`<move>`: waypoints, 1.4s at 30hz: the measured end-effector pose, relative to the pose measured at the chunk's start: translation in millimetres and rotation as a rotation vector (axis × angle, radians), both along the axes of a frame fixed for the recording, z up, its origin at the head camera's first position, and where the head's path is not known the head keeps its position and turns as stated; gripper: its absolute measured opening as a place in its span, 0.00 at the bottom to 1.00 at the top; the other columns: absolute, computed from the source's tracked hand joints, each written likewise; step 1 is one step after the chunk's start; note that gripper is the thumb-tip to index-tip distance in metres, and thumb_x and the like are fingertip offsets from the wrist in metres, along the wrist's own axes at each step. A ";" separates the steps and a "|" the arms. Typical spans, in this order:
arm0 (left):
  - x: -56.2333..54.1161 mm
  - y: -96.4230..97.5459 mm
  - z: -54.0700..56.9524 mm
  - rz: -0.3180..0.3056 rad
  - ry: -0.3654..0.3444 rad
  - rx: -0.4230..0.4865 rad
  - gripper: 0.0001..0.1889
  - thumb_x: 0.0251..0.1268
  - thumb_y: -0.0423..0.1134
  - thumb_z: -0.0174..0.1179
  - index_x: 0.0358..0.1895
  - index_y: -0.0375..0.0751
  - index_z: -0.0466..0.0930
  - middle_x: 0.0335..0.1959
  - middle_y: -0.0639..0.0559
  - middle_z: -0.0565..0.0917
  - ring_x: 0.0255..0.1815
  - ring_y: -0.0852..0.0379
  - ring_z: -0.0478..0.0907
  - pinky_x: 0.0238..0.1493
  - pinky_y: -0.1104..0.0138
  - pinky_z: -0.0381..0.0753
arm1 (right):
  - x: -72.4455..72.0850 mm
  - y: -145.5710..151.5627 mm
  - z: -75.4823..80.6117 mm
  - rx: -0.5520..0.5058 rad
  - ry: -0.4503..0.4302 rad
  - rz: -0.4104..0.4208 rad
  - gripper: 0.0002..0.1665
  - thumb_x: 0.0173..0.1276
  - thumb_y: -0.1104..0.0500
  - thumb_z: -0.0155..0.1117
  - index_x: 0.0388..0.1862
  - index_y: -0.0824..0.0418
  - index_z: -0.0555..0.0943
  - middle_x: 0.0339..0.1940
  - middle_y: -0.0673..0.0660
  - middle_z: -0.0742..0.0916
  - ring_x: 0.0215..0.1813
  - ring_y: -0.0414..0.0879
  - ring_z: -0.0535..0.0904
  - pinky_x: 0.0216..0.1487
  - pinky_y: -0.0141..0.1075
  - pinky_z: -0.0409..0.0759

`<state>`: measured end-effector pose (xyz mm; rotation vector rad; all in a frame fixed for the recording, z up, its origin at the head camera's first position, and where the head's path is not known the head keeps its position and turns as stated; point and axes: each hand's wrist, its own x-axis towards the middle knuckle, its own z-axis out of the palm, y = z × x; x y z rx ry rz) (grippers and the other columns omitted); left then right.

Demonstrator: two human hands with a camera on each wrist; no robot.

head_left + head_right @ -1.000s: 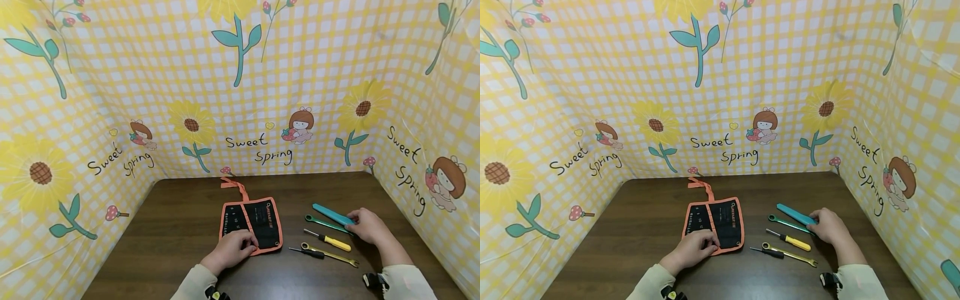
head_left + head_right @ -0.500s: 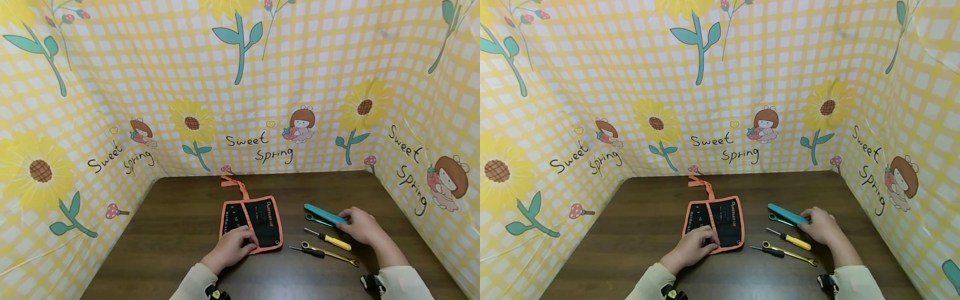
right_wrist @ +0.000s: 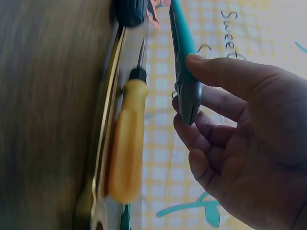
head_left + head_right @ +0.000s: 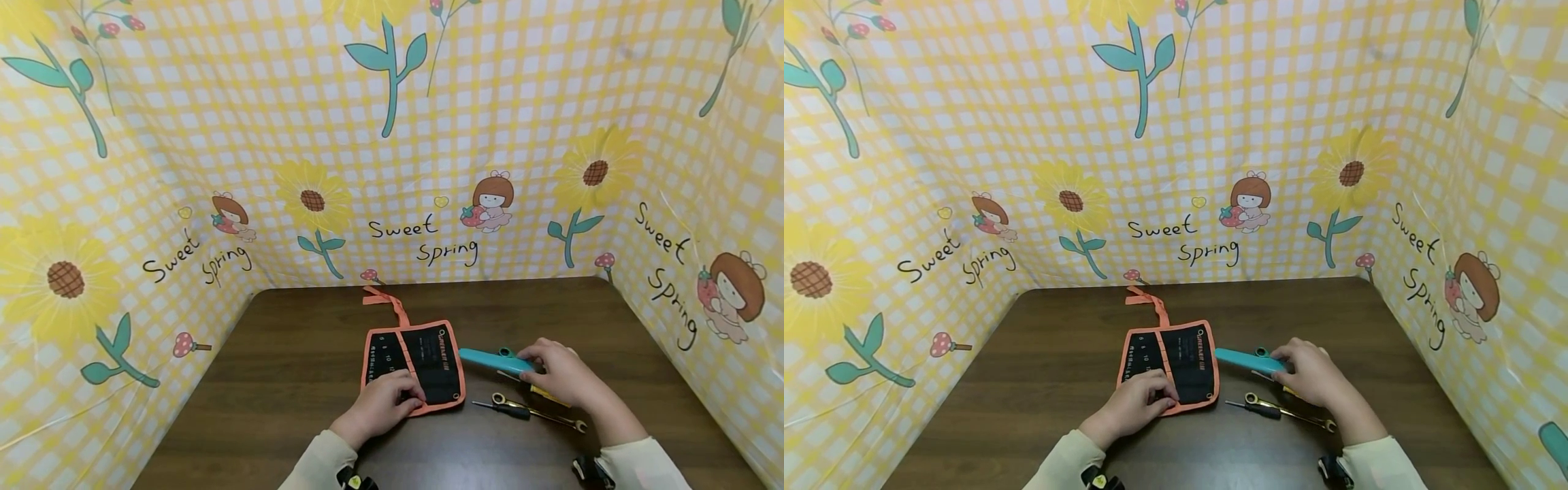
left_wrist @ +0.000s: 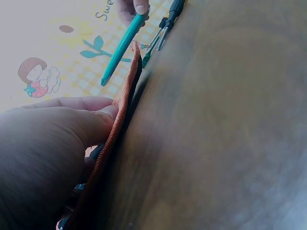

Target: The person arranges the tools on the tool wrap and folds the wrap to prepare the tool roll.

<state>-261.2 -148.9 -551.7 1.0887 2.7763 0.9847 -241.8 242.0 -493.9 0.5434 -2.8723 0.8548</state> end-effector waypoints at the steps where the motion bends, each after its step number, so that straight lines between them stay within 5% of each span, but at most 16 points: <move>1: 0.1 0.1 0.3 0.002 0.000 -0.001 0.06 0.73 0.43 0.69 0.41 0.66 0.87 0.40 0.73 0.79 0.41 0.72 0.78 0.46 0.67 0.80 | 0.4 -2.9 0.1 0.000 0.007 0.008 0.17 0.66 0.55 0.78 0.52 0.56 0.88 0.41 0.45 0.83 0.45 0.46 0.78 0.49 0.50 0.67; 15: 0.2 0.3 0.9 -0.001 0.006 -0.006 0.06 0.73 0.43 0.69 0.41 0.66 0.87 0.38 0.73 0.79 0.39 0.72 0.77 0.43 0.69 0.79 | 5.1 -32.1 -1.4 0.002 -0.054 0.099 0.18 0.67 0.56 0.78 0.55 0.52 0.88 0.41 0.43 0.81 0.39 0.44 0.72 0.45 0.46 0.63; 26: 0.7 0.5 0.5 0.012 -0.014 -0.011 0.06 0.73 0.44 0.69 0.41 0.66 0.87 0.39 0.73 0.80 0.42 0.72 0.78 0.48 0.66 0.81 | 7.2 -40.8 -3.3 0.022 -0.111 0.136 0.18 0.68 0.53 0.77 0.56 0.49 0.89 0.45 0.42 0.82 0.50 0.45 0.75 0.51 0.49 0.69; 42: 0.5 0.8 0.1 0.007 -0.018 -0.002 0.06 0.74 0.43 0.68 0.42 0.66 0.86 0.39 0.72 0.79 0.40 0.72 0.77 0.45 0.68 0.80 | 6.7 -45.8 -7.2 0.013 -0.085 0.238 0.18 0.69 0.57 0.77 0.57 0.54 0.89 0.41 0.43 0.80 0.44 0.42 0.73 0.42 0.37 0.72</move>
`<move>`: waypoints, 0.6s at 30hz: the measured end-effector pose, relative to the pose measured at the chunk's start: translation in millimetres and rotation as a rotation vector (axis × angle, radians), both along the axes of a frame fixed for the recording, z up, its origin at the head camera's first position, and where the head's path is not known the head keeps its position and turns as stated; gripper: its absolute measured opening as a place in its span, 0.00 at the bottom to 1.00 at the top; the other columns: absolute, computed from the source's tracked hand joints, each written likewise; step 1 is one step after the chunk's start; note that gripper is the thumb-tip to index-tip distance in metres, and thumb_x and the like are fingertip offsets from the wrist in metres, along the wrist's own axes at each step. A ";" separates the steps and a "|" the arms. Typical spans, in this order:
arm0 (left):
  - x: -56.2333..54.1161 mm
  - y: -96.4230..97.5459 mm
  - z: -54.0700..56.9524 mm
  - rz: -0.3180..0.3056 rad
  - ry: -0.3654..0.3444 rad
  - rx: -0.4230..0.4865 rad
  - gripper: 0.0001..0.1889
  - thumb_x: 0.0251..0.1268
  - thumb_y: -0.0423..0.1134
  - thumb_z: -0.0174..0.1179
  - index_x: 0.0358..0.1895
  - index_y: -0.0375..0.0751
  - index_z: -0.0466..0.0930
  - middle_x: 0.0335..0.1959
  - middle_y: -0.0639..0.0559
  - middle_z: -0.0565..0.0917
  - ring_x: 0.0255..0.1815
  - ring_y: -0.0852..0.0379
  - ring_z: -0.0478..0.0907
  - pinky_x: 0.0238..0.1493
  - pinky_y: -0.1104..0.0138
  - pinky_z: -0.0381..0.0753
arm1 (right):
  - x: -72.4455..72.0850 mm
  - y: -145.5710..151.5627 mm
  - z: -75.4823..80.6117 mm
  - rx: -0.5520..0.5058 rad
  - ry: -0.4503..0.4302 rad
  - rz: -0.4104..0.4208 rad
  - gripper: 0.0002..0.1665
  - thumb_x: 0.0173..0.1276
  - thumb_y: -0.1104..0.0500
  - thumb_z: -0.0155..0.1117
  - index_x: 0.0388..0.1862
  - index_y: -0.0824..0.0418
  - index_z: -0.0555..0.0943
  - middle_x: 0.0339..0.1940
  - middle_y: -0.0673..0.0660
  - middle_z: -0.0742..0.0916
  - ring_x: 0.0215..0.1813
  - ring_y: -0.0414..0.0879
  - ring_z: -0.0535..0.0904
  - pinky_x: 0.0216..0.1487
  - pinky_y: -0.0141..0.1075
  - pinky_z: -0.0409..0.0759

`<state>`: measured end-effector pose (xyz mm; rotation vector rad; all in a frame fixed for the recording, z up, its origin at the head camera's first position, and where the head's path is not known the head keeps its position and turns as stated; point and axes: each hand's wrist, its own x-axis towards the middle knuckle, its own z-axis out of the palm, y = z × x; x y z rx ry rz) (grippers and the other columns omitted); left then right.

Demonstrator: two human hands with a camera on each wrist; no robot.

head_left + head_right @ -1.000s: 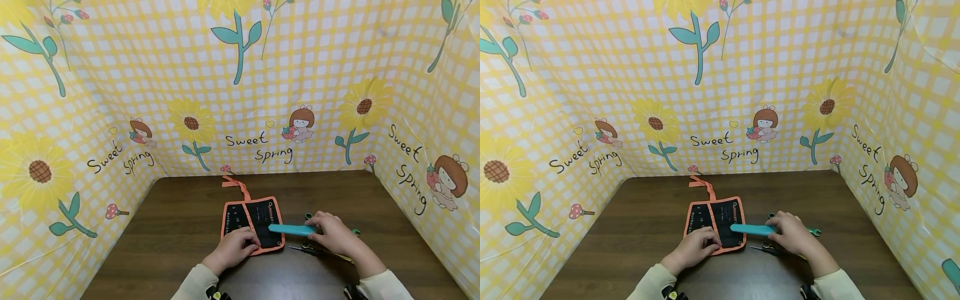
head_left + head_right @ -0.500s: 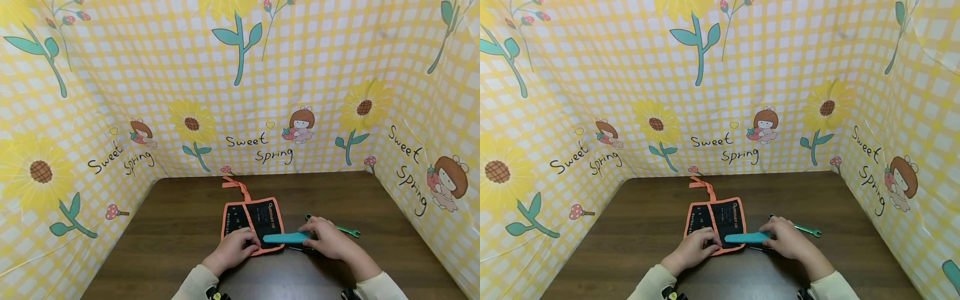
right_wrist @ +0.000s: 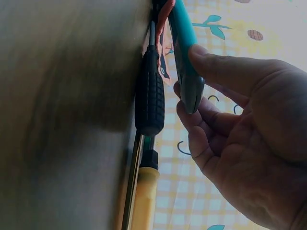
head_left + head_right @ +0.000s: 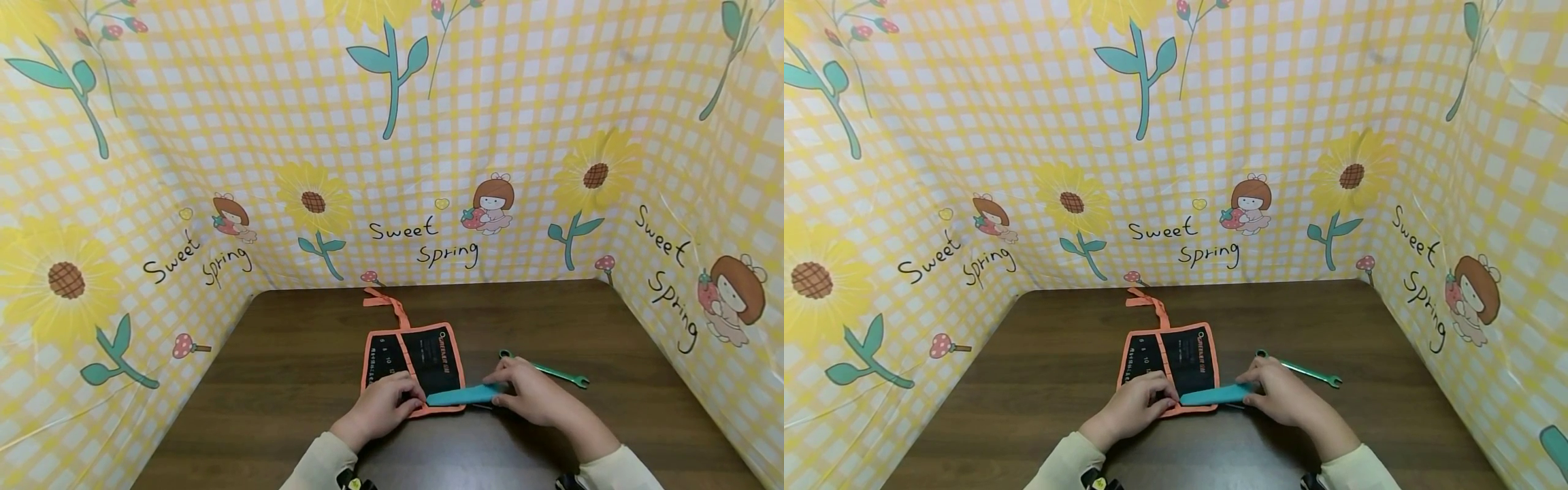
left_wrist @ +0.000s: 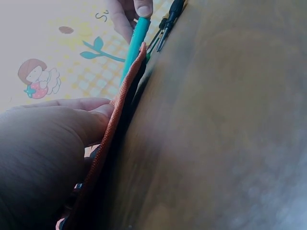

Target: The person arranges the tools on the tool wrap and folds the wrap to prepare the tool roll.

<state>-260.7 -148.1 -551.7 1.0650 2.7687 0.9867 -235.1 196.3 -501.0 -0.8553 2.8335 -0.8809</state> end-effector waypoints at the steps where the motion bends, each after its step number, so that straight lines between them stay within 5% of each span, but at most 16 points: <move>1: 0.3 0.1 0.5 0.000 0.000 -0.001 0.06 0.74 0.43 0.68 0.42 0.66 0.86 0.39 0.72 0.79 0.40 0.71 0.77 0.45 0.68 0.80 | 0.2 -0.5 -0.1 -0.005 0.002 0.008 0.18 0.69 0.57 0.76 0.57 0.54 0.89 0.41 0.43 0.80 0.44 0.41 0.73 0.42 0.37 0.71; 18: 2.1 1.0 1.2 0.011 0.004 -0.025 0.06 0.75 0.44 0.67 0.41 0.67 0.85 0.39 0.72 0.78 0.39 0.71 0.76 0.45 0.67 0.80 | 0.6 -14.7 -6.2 -0.003 0.009 0.052 0.18 0.70 0.58 0.76 0.57 0.57 0.89 0.40 0.45 0.78 0.40 0.40 0.71 0.39 0.34 0.71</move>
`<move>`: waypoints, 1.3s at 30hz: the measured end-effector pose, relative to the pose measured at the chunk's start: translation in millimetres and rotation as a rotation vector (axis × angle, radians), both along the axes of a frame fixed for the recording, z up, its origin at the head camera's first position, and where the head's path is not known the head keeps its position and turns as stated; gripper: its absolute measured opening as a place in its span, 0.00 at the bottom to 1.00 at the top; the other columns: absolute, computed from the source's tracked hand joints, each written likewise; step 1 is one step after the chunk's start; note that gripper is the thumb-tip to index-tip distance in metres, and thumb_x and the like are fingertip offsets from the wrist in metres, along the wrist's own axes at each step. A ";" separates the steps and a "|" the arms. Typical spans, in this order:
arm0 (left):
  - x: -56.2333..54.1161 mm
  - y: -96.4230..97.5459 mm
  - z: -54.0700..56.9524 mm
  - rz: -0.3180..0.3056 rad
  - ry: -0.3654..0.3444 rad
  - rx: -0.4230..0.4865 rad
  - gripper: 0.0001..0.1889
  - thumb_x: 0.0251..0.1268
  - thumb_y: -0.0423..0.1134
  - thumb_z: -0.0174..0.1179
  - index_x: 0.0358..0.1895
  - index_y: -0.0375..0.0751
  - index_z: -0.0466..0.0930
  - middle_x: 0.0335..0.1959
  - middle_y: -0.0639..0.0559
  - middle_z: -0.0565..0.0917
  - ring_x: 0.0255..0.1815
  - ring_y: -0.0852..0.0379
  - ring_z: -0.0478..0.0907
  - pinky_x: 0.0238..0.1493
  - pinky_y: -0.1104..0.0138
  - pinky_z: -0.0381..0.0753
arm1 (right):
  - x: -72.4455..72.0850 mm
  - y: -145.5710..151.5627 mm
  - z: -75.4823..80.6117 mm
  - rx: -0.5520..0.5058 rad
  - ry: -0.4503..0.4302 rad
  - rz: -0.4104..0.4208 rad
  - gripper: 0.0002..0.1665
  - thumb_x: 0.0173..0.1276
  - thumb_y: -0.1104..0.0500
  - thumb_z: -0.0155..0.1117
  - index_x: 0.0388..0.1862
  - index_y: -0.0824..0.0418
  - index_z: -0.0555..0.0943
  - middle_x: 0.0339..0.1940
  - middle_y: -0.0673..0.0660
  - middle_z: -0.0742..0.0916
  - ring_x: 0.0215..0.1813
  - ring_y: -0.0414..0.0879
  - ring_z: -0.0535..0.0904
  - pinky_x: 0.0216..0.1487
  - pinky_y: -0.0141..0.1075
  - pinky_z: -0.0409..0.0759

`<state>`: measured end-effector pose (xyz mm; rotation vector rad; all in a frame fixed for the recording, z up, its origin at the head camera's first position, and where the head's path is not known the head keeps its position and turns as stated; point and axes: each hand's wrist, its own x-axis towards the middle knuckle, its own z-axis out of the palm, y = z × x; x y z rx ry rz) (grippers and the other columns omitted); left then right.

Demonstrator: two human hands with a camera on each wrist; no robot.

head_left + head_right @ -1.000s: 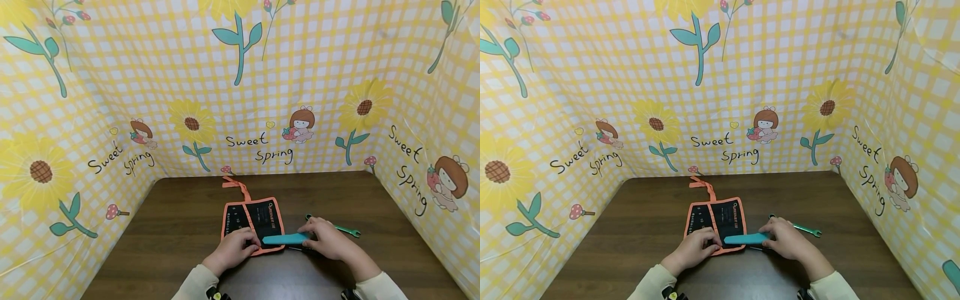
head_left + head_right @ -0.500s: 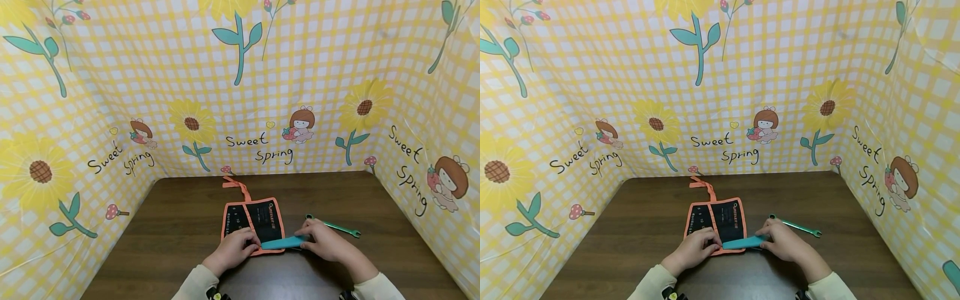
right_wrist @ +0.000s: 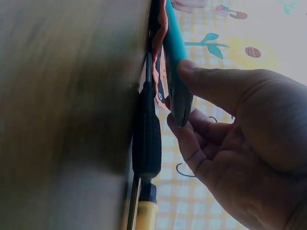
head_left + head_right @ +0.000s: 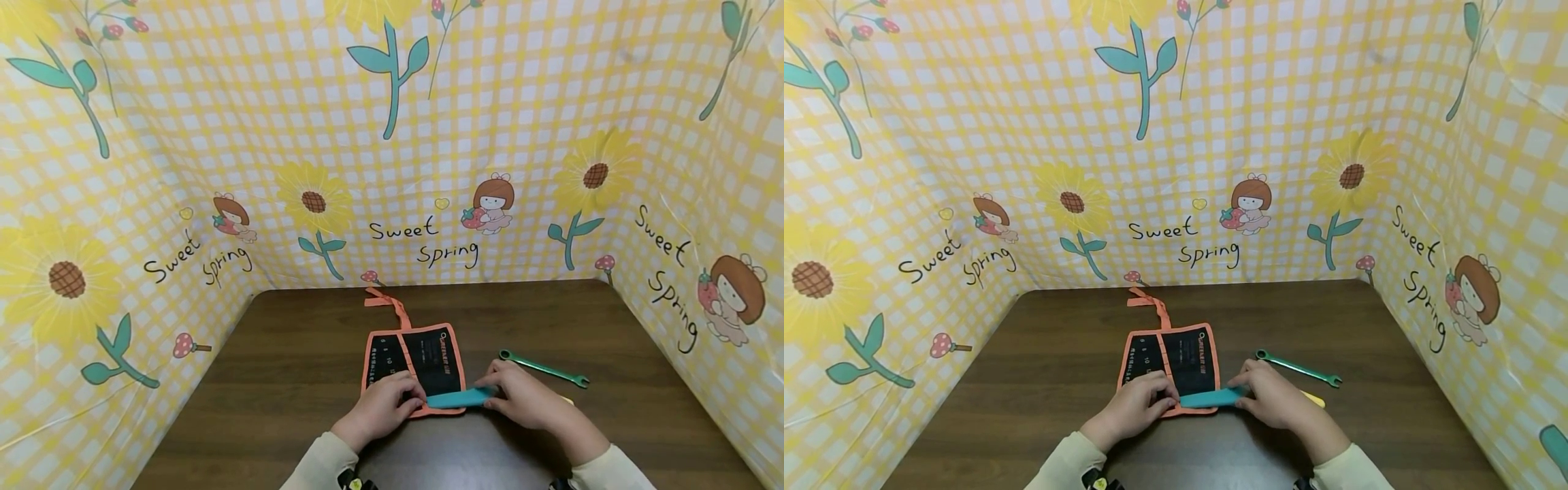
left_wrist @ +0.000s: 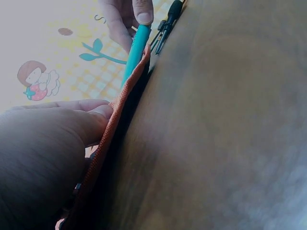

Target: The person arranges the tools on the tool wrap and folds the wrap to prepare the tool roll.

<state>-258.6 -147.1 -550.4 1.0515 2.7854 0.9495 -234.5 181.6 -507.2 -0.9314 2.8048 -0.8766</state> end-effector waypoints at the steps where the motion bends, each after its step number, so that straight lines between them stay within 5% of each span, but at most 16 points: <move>1: -0.1 0.0 0.0 -0.001 -0.002 0.001 0.06 0.75 0.44 0.67 0.41 0.67 0.85 0.39 0.72 0.78 0.39 0.71 0.76 0.44 0.67 0.80 | -0.1 -1.7 -0.3 0.005 0.006 -0.003 0.18 0.69 0.58 0.76 0.57 0.57 0.89 0.40 0.45 0.78 0.40 0.40 0.71 0.39 0.34 0.71; 11: 0.4 -0.2 2.3 -0.007 0.001 0.035 0.05 0.76 0.44 0.66 0.42 0.65 0.85 0.40 0.71 0.78 0.39 0.70 0.76 0.44 0.68 0.80 | -7.1 -20.5 -2.0 0.122 0.100 -0.020 0.14 0.65 0.54 0.80 0.50 0.47 0.91 0.38 0.40 0.79 0.43 0.38 0.72 0.45 0.40 0.69; 18: 0.4 0.4 2.6 -0.003 -0.001 0.038 0.05 0.76 0.44 0.66 0.42 0.65 0.84 0.40 0.70 0.78 0.39 0.70 0.76 0.43 0.69 0.80 | -8.9 -33.6 1.4 0.159 0.107 0.007 0.14 0.65 0.52 0.80 0.49 0.49 0.91 0.36 0.41 0.78 0.41 0.38 0.72 0.43 0.39 0.68; 28: 1.6 2.0 4.0 -0.002 0.028 0.030 0.06 0.75 0.44 0.66 0.42 0.66 0.84 0.39 0.70 0.77 0.38 0.70 0.75 0.43 0.68 0.79 | -9.6 -47.1 1.2 0.178 0.078 0.032 0.15 0.64 0.51 0.80 0.49 0.50 0.90 0.46 0.43 0.84 0.50 0.43 0.78 0.54 0.50 0.74; 39: 1.4 1.3 2.2 -0.021 0.027 0.049 0.06 0.76 0.44 0.65 0.42 0.66 0.83 0.40 0.71 0.77 0.38 0.70 0.75 0.42 0.69 0.79 | -7.1 -28.7 -2.3 0.099 0.085 0.000 0.16 0.61 0.54 0.82 0.48 0.47 0.90 0.39 0.40 0.81 0.41 0.37 0.73 0.45 0.42 0.69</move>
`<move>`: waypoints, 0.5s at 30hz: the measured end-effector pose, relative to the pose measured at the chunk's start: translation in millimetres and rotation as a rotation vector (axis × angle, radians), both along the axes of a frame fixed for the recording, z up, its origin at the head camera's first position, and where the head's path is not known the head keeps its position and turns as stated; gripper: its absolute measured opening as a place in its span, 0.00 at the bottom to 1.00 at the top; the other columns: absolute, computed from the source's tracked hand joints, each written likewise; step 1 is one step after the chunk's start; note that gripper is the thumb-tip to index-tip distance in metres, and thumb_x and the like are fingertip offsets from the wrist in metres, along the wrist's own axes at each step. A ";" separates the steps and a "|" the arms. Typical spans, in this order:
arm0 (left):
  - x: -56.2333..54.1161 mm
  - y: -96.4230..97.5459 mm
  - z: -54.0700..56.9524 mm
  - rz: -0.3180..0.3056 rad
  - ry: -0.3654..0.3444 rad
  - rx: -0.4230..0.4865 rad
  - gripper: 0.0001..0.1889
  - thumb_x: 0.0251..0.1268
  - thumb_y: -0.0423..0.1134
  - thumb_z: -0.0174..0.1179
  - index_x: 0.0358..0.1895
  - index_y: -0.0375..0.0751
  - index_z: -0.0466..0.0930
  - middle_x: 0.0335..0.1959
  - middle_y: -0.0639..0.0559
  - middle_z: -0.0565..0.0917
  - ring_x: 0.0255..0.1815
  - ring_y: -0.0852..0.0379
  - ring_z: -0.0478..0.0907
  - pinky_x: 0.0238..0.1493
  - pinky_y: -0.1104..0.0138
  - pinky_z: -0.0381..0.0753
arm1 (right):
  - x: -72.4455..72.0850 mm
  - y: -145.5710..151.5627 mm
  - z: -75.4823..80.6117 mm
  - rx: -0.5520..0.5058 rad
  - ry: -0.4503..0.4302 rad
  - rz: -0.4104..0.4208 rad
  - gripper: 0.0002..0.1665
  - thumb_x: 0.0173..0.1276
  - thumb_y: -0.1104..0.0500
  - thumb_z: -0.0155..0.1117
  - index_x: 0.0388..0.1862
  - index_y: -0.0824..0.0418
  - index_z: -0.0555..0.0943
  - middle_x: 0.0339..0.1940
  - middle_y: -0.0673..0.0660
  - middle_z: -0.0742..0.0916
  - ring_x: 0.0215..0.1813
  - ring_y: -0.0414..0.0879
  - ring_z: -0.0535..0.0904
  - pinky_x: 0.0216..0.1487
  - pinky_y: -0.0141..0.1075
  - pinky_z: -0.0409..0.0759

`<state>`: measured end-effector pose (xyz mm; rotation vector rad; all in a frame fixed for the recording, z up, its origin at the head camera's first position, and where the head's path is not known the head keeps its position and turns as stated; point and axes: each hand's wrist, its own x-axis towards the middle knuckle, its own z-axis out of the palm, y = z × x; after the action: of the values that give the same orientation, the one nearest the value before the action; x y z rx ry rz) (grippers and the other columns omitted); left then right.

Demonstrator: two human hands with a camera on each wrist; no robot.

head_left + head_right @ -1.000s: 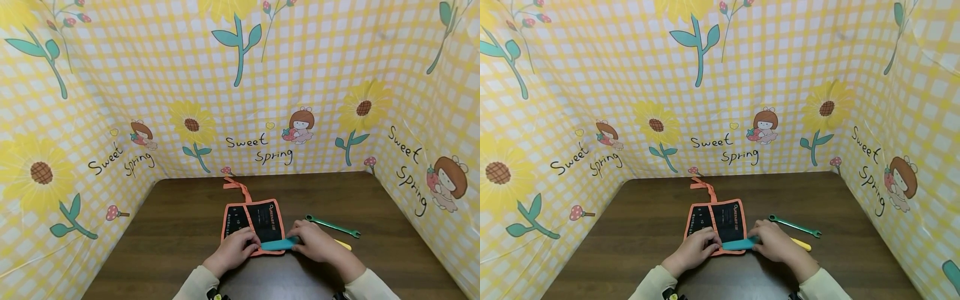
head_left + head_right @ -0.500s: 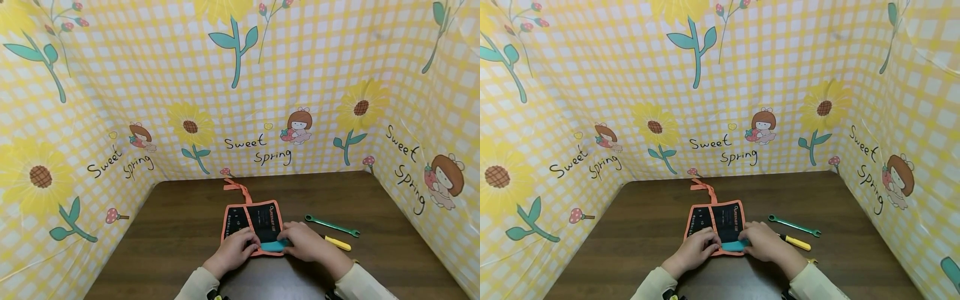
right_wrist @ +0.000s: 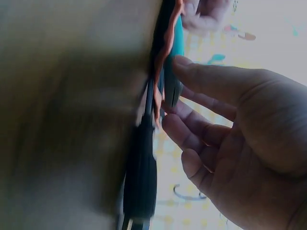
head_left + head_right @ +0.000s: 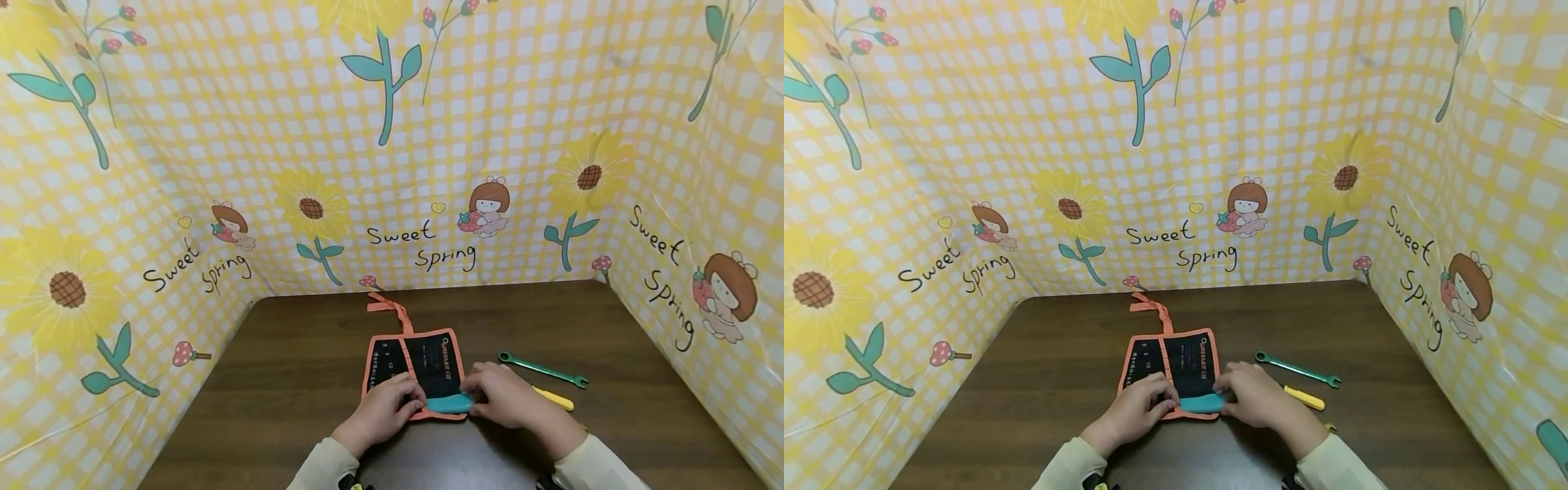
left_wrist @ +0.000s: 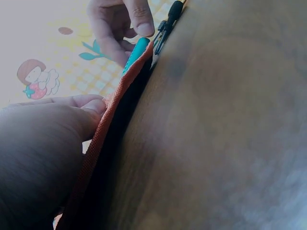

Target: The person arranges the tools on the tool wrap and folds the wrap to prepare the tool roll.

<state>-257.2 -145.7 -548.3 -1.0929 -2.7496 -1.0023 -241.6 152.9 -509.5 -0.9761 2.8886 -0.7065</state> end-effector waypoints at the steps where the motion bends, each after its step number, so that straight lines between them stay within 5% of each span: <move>1: 0.1 0.0 -0.1 0.000 0.001 0.001 0.06 0.76 0.44 0.65 0.42 0.66 0.83 0.40 0.71 0.77 0.38 0.70 0.75 0.42 0.69 0.79 | -0.1 2.9 -0.4 -0.006 -0.001 -0.004 0.16 0.60 0.55 0.83 0.47 0.47 0.90 0.38 0.40 0.80 0.40 0.37 0.73 0.44 0.42 0.69; 15: 0.5 -1.0 -1.7 -0.013 0.041 -0.009 0.05 0.77 0.44 0.65 0.42 0.66 0.82 0.40 0.71 0.77 0.36 0.70 0.74 0.40 0.70 0.78 | 0.2 11.5 2.9 -0.062 -0.040 0.012 0.09 0.64 0.62 0.78 0.41 0.50 0.90 0.33 0.43 0.80 0.35 0.37 0.75 0.37 0.36 0.75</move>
<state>-256.7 -146.8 -550.0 -1.1216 -2.7210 -0.9591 -241.4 164.4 -506.6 -0.9728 2.8401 -0.8102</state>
